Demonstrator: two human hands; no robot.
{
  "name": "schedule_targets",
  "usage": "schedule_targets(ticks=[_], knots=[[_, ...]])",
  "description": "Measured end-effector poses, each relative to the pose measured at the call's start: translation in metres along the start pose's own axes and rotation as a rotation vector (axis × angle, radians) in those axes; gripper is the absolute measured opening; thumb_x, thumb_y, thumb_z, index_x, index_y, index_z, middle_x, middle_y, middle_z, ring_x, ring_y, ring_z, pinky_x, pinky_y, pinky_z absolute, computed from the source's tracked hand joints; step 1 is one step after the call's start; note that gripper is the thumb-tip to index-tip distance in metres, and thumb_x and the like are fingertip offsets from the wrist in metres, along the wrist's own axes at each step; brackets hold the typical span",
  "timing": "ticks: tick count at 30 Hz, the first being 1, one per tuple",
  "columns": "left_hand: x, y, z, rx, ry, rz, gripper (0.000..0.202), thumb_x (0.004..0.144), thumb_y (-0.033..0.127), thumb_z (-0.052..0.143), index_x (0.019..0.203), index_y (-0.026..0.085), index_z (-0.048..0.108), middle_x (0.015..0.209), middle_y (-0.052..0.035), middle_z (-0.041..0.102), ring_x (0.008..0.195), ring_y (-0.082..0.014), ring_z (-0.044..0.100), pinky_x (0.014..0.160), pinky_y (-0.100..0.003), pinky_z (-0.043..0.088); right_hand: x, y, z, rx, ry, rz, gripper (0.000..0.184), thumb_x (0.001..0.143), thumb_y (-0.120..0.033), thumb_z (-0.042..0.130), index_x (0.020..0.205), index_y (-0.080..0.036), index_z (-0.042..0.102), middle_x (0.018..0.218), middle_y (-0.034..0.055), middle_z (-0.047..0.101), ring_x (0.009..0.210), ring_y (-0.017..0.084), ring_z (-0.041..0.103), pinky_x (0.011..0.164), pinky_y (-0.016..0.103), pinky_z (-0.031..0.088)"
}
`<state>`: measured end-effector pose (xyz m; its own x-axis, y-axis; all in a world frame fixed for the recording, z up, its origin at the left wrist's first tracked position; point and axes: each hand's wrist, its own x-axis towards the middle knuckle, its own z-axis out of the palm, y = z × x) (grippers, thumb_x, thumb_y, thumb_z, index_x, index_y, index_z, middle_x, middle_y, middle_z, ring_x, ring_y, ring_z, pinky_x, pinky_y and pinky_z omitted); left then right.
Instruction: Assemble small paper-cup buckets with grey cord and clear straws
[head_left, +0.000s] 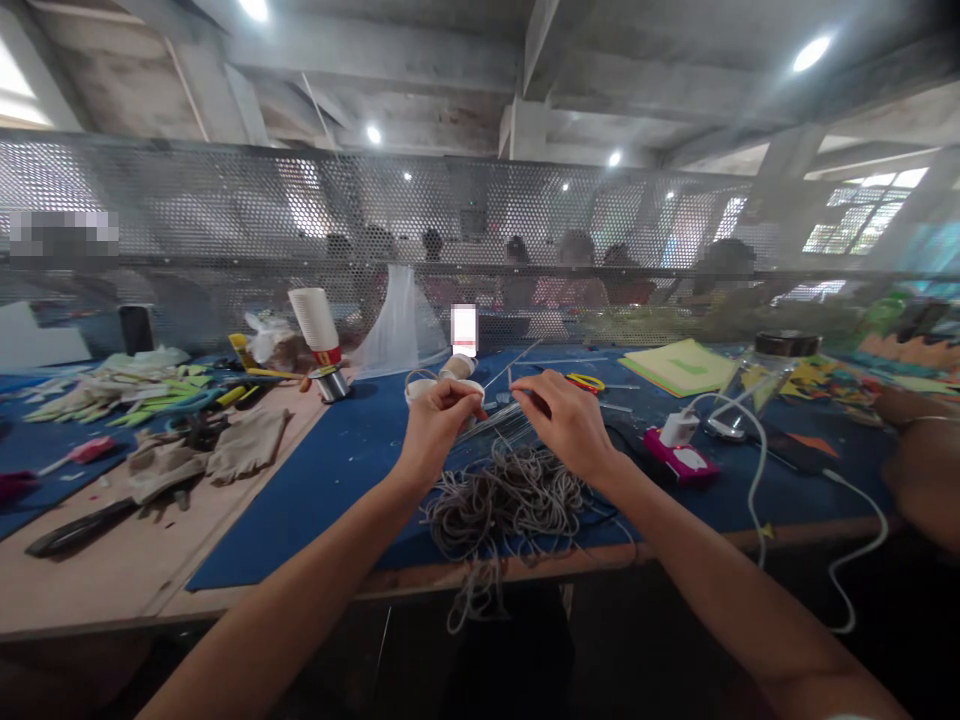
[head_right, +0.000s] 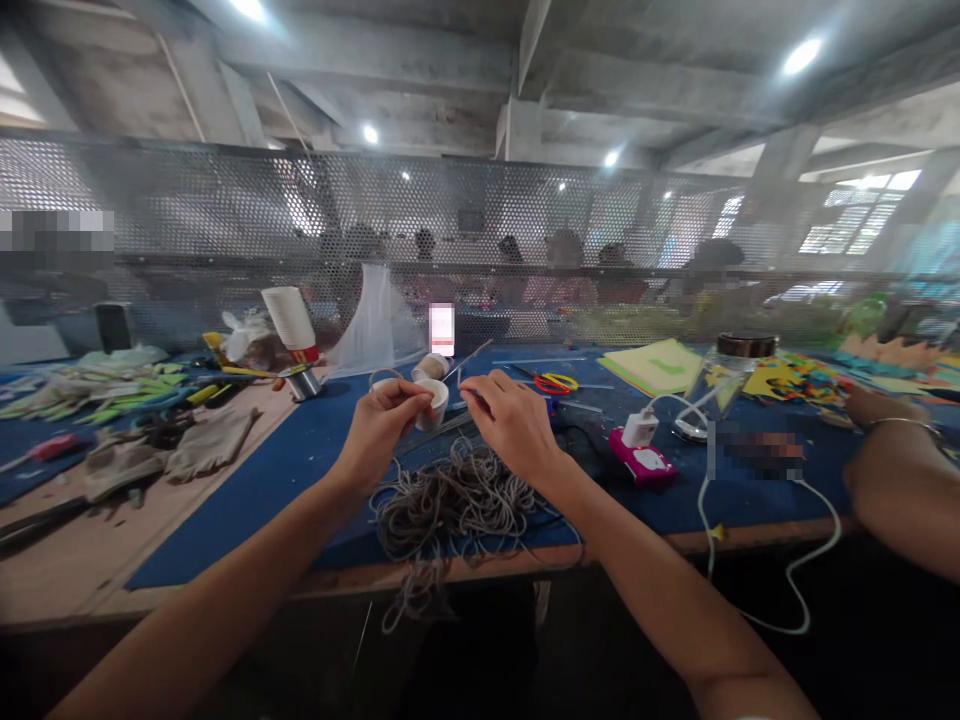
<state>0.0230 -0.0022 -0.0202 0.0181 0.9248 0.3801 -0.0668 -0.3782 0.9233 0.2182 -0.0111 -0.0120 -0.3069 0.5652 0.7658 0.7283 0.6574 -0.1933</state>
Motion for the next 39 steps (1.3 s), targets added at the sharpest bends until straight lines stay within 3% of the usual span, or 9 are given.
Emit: schedule_targets(ticks=[5, 10, 15, 20, 25, 29, 32, 35, 39], knots=[[-0.003, 0.005, -0.001, 0.193, 0.037, 0.154, 0.004, 0.077, 0.021, 0.069, 0.074, 0.018, 0.067, 0.062, -0.0016, 0.066, 0.056, -0.0124, 0.053, 0.053, -0.023, 0.035, 0.007, -0.003, -0.019, -0.067, -0.045, -0.086, 0.025, 0.101, -0.032, 0.045, 0.112, -0.026, 0.067, 0.091, 0.0053, 0.062, 0.079, 0.017, 0.058, 0.070, 0.029, 0.042], [-0.002, 0.006, -0.005, 0.332, -0.004, 0.221, 0.004, 0.078, 0.018, 0.068, 0.078, 0.020, 0.071, 0.064, -0.0008, 0.066, 0.056, -0.0126, 0.053, 0.057, -0.024, 0.037, 0.021, 0.005, -0.034, -0.033, -0.052, -0.068, 0.020, 0.099, -0.033, 0.051, 0.106, -0.027, 0.069, 0.088, 0.0040, 0.061, 0.075, 0.015, 0.056, 0.070, 0.029, 0.041], [0.004, 0.011, -0.011, 0.296, -0.111, 0.169, 0.005, 0.076, 0.017, 0.070, 0.080, 0.018, 0.074, 0.063, -0.0029, 0.066, 0.058, -0.0140, 0.056, 0.058, -0.024, 0.040, 0.040, 0.026, -0.040, 0.134, -0.066, 0.005, 0.015, 0.091, -0.037, 0.063, 0.093, -0.026, 0.074, 0.082, 0.0021, 0.063, 0.071, 0.015, 0.053, 0.070, 0.030, 0.041], [0.010, 0.017, -0.019, 0.184, -0.323, 0.096, 0.005, 0.078, 0.020, 0.070, 0.079, 0.016, 0.073, 0.064, -0.0056, 0.068, 0.063, -0.0155, 0.061, 0.062, -0.026, 0.044, 0.054, 0.048, -0.038, 0.504, -0.314, 0.234, 0.020, 0.081, -0.042, 0.072, 0.085, -0.022, 0.076, 0.074, 0.0003, 0.067, 0.064, 0.012, 0.053, 0.060, 0.027, 0.039], [0.009, 0.025, -0.022, 0.092, -0.407, -0.033, 0.009, 0.078, 0.026, 0.072, 0.078, 0.017, 0.073, 0.062, -0.0054, 0.067, 0.051, -0.0107, 0.047, 0.048, -0.023, 0.028, 0.050, 0.059, -0.023, 0.774, -0.428, 0.396, 0.023, 0.074, -0.044, 0.077, 0.082, -0.023, 0.076, 0.072, -0.0002, 0.067, 0.056, 0.009, 0.048, 0.050, 0.023, 0.035], [0.010, 0.022, -0.022, 0.010, -0.393, -0.095, 0.009, 0.077, 0.026, 0.072, 0.077, 0.018, 0.072, 0.063, -0.0052, 0.066, 0.049, -0.0088, 0.042, 0.045, -0.023, 0.022, 0.040, 0.050, -0.005, 0.828, -0.388, 0.413, 0.028, 0.074, -0.048, 0.075, 0.085, -0.022, 0.075, 0.067, -0.0019, 0.063, 0.050, 0.007, 0.043, 0.046, 0.021, 0.033], [0.011, 0.018, -0.022, -0.044, -0.349, -0.106, 0.009, 0.077, 0.027, 0.072, 0.077, 0.019, 0.071, 0.064, -0.0042, 0.066, 0.049, -0.0081, 0.041, 0.045, -0.022, 0.023, 0.034, 0.040, 0.005, 0.781, -0.305, 0.348, 0.029, 0.076, -0.049, 0.073, 0.085, -0.021, 0.074, 0.074, 0.0001, 0.067, 0.057, 0.009, 0.051, 0.051, 0.022, 0.039], [0.013, 0.014, -0.023, -0.064, -0.281, -0.081, 0.009, 0.076, 0.027, 0.073, 0.078, 0.018, 0.071, 0.064, -0.0037, 0.066, 0.048, -0.0074, 0.041, 0.045, -0.022, 0.023, 0.029, 0.033, 0.011, 0.692, -0.197, 0.271, 0.024, 0.079, -0.045, 0.072, 0.085, -0.022, 0.073, 0.085, 0.0023, 0.071, 0.070, 0.013, 0.059, 0.063, 0.026, 0.046], [0.014, 0.013, -0.022, -0.059, -0.185, -0.024, 0.009, 0.077, 0.026, 0.073, 0.078, 0.017, 0.071, 0.066, -0.0038, 0.068, 0.047, -0.0062, 0.039, 0.045, -0.021, 0.025, 0.021, 0.026, 0.010, 0.547, -0.108, 0.225, 0.021, 0.087, -0.042, 0.065, 0.091, -0.023, 0.073, 0.083, 0.0014, 0.070, 0.069, 0.014, 0.058, 0.066, 0.028, 0.045]])
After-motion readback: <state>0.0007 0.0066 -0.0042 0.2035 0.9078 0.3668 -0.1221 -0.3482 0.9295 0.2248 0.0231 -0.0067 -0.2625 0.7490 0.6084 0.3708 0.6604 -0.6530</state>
